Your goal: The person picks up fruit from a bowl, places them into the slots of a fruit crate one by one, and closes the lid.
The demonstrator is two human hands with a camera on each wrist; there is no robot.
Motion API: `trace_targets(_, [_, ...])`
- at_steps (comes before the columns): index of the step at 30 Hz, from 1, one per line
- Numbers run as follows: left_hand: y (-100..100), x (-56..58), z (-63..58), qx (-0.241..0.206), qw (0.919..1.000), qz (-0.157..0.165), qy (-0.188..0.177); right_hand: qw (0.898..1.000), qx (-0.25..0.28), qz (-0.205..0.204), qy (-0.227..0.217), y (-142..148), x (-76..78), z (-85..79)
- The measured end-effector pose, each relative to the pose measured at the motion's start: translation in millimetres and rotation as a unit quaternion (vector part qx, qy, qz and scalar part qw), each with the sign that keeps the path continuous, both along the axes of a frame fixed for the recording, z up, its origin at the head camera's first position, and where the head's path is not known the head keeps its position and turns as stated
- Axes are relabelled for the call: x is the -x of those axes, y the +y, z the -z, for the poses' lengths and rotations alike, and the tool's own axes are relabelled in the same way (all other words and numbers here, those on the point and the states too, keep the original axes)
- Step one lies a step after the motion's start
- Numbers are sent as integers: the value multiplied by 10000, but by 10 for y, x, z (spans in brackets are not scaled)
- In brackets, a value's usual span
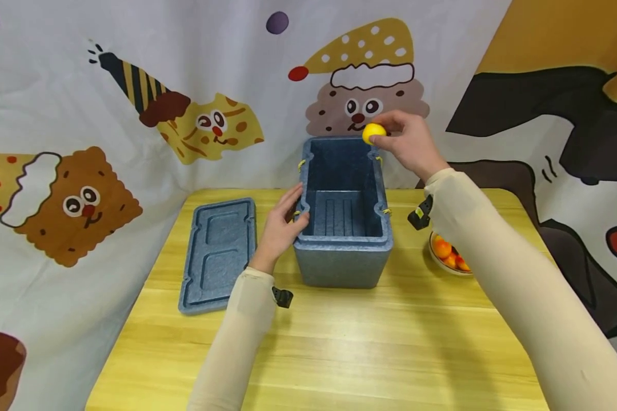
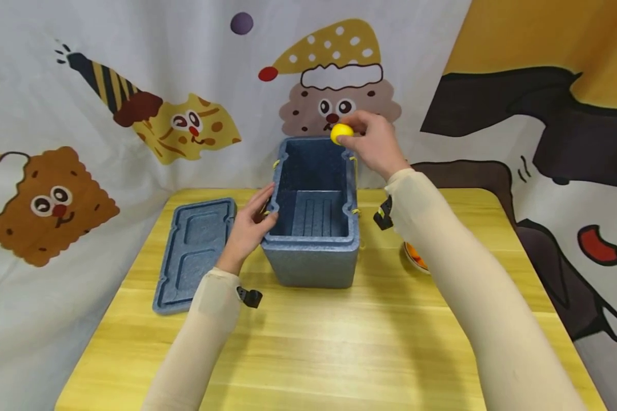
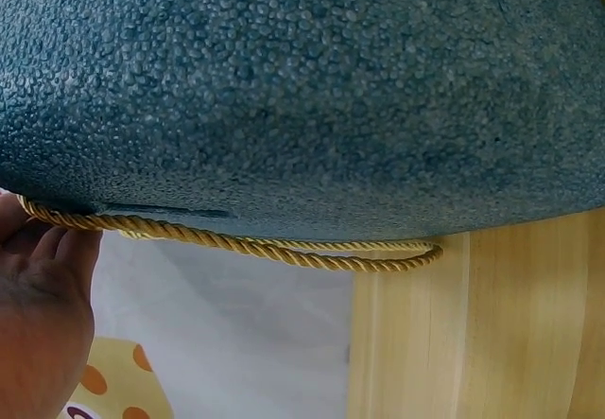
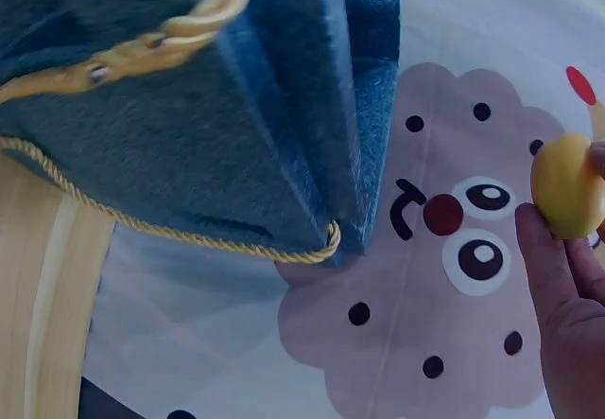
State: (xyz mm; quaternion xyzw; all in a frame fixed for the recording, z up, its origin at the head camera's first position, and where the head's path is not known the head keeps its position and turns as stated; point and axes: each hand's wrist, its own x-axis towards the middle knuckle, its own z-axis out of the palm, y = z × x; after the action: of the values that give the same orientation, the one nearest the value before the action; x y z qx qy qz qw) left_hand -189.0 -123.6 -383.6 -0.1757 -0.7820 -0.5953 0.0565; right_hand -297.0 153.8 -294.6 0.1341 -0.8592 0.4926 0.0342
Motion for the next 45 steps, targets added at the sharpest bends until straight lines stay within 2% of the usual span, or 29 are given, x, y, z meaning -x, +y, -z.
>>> trace_targets(7, [46,8,-31,-7,9999,96,-29,9989,-365,-56,-285,-78,185,-74])
trace_targets(13, [19,-5,-20,-116,9999,80,-40,9970,-590,-174,-467,-232,301,-40])
trace_targets(18, [33,20,-4,-103,9999,107,28,9938,-946,-416,-413,-315,369,-3])
trace_targets(19, [34,48,44,-77,9999,82,37,9931,-1000,-463,-398,-325,378,1])
trace_targets(25, [32,44,87,-66,9999,54,65,9911,-1077,-632,-466,-403,405,27])
trace_targets(26, [31,14,43,-72,9999,68,70,9909,-1074,-645,-499,-421,410,33])
trace_targets(32, [21,2,19,70,10000,-5,33,9887,-1199,-708,-562,-478,450,54])
trace_targets(37, [29,6,11,8,10000,-12,7,9859,-1399,-768,-510,-478,478,46])
trace_targets(45, [21,6,22,28,10000,3,71,9889,-1222,-673,-519,-470,499,49])
